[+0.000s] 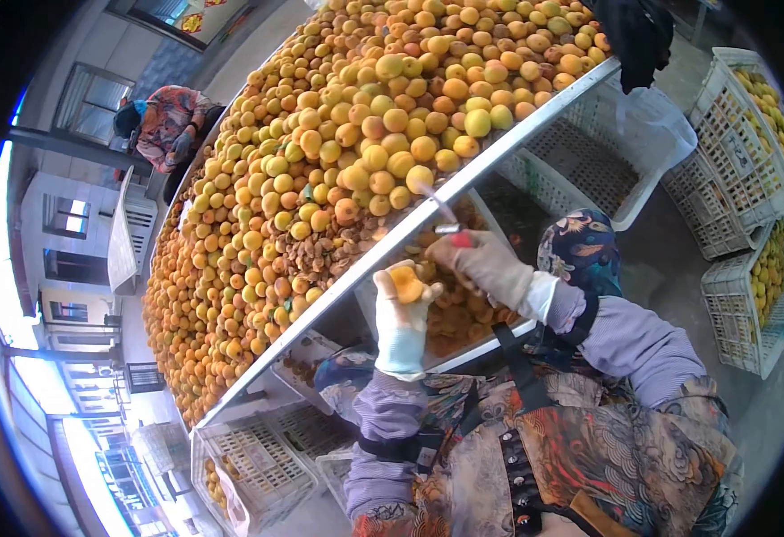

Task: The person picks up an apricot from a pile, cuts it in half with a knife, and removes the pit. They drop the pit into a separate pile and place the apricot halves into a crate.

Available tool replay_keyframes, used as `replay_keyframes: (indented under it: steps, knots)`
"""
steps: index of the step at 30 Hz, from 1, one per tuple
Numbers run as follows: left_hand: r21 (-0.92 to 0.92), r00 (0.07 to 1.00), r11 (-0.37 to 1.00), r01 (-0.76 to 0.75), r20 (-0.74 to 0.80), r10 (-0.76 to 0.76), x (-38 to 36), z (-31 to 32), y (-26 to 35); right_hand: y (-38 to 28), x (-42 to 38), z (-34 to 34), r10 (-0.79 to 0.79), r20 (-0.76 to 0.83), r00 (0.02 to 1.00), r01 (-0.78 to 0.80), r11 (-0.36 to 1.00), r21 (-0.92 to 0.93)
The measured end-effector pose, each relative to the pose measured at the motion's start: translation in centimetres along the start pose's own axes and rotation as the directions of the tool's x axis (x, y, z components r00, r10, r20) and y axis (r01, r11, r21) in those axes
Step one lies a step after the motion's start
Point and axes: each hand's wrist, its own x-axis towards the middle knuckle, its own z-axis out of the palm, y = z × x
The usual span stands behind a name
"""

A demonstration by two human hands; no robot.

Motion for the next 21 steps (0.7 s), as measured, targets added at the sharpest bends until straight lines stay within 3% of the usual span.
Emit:
replay_keyframes:
  steps: [1, 4, 6, 8, 10, 12, 14, 16, 18, 20, 21]
  knots:
    - [0.002, 0.999, 0.999, -0.035, -0.016, 0.035, 0.1, 0.0, -0.9, 0.3, -0.3, 0.4, -0.027, 0.022, 0.999, 0.028, 0.999, -0.029]
    - [0.093, 0.998, 0.994, -0.065, -0.016, 0.067, -0.5, 1.4, -2.0, 3.6, 0.8, 1.2, -0.173, 0.042, 0.984, 0.166, 0.976, 0.139]
    - [0.155, 0.996, 0.984, -0.085, 0.000, 0.086, -1.2, 1.3, -2.3, 3.2, 0.2, 0.7, -0.127, 0.006, 0.992, 0.126, 0.987, 0.096]
    - [0.582, 1.000, 0.813, -0.015, -0.012, 0.027, -1.3, -0.2, -2.2, 1.1, -0.5, 0.8, -0.058, -0.089, 0.994, 0.055, 0.998, -0.030]
    - [0.680, 0.993, 0.728, 0.093, -0.009, -0.118, -1.4, -1.6, -1.8, 0.9, 0.1, -0.5, -0.086, -0.072, 0.994, 0.085, 0.996, -0.017]
    - [0.955, 0.994, 0.278, -0.106, 0.093, 0.059, -2.4, -1.0, -0.5, -0.2, -0.1, -1.1, -0.142, -0.082, 0.986, 0.142, 0.990, -0.010]
    - [0.958, 0.963, 0.205, -0.199, 0.153, 0.222, -2.3, -1.5, 0.6, -0.7, 0.0, -1.7, -0.152, -0.068, 0.986, 0.152, 0.988, -0.010]
    - [0.934, 0.928, 0.236, -0.267, 0.183, 0.323, -1.2, -1.6, 2.4, -1.5, -0.6, -1.9, -0.158, -0.074, 0.985, 0.154, 0.986, -0.058]
    - [0.953, 0.892, 0.132, -0.274, 0.200, 0.405, 0.4, -0.2, 4.8, -1.6, -0.8, -1.8, -0.168, -0.081, 0.982, 0.159, 0.982, -0.103]
    - [0.907, 0.853, 0.234, -0.349, 0.204, 0.480, 3.7, -0.3, 6.2, -0.6, -0.7, -1.6, -0.262, -0.102, 0.960, 0.235, 0.947, -0.217]
    - [0.914, 0.836, 0.208, -0.348, 0.202, 0.510, 5.0, 0.2, 6.9, 0.0, -0.4, -1.8, -0.278, -0.064, 0.959, 0.256, 0.938, -0.234]
